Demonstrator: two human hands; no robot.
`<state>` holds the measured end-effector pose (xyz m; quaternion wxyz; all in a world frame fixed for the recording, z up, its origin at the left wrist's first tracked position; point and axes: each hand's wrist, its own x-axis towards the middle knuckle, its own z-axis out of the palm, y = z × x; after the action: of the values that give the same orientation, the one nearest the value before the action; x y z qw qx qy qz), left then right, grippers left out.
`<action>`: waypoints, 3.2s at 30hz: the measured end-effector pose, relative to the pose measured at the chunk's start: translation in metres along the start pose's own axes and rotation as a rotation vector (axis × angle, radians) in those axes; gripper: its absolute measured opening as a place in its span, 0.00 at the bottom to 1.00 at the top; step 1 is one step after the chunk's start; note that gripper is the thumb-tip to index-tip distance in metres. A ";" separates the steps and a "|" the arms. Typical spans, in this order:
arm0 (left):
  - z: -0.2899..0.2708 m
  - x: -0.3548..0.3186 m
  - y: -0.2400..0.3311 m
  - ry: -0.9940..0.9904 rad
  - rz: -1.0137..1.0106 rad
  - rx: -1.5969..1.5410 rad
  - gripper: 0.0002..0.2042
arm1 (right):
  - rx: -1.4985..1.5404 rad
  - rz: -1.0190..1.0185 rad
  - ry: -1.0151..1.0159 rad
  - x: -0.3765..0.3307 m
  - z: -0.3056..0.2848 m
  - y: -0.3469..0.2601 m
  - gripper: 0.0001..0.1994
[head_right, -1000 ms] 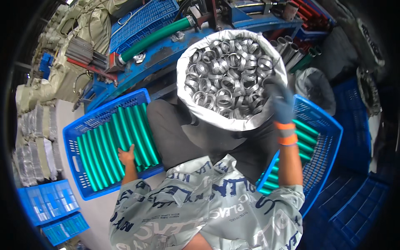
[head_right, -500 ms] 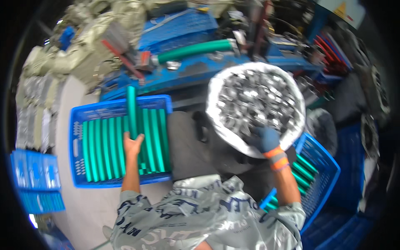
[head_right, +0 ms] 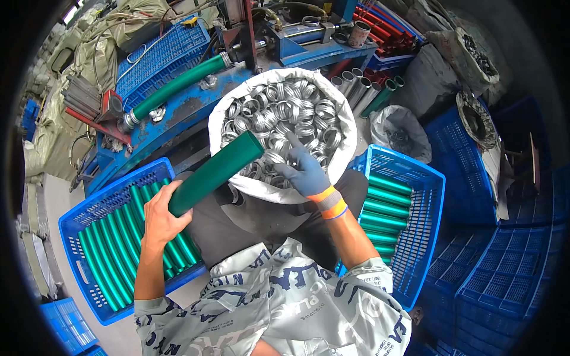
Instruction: Fitting metal rings onto green tubes using a pneumatic press machine.
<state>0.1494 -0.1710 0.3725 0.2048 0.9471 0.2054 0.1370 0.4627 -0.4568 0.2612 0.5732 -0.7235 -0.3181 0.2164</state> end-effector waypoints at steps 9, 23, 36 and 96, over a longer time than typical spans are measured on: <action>0.001 0.000 0.007 0.004 0.005 -0.016 0.30 | -0.032 -0.159 -0.064 -0.004 -0.007 0.012 0.27; -0.011 -0.004 0.013 -0.116 0.117 0.086 0.34 | 0.664 -0.044 -0.343 -0.016 0.026 -0.035 0.53; 0.014 -0.022 -0.001 -0.100 0.043 0.033 0.35 | 0.000 -0.207 -0.103 -0.016 0.047 -0.052 0.49; 0.094 -0.019 0.021 0.605 -0.468 -1.703 0.23 | 0.231 -0.126 -0.032 0.002 0.089 -0.087 0.46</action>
<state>0.1716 -0.2279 0.2956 0.7903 0.3365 0.2661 0.4375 0.3853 -0.3811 0.3232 0.6601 -0.6277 -0.3450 0.2265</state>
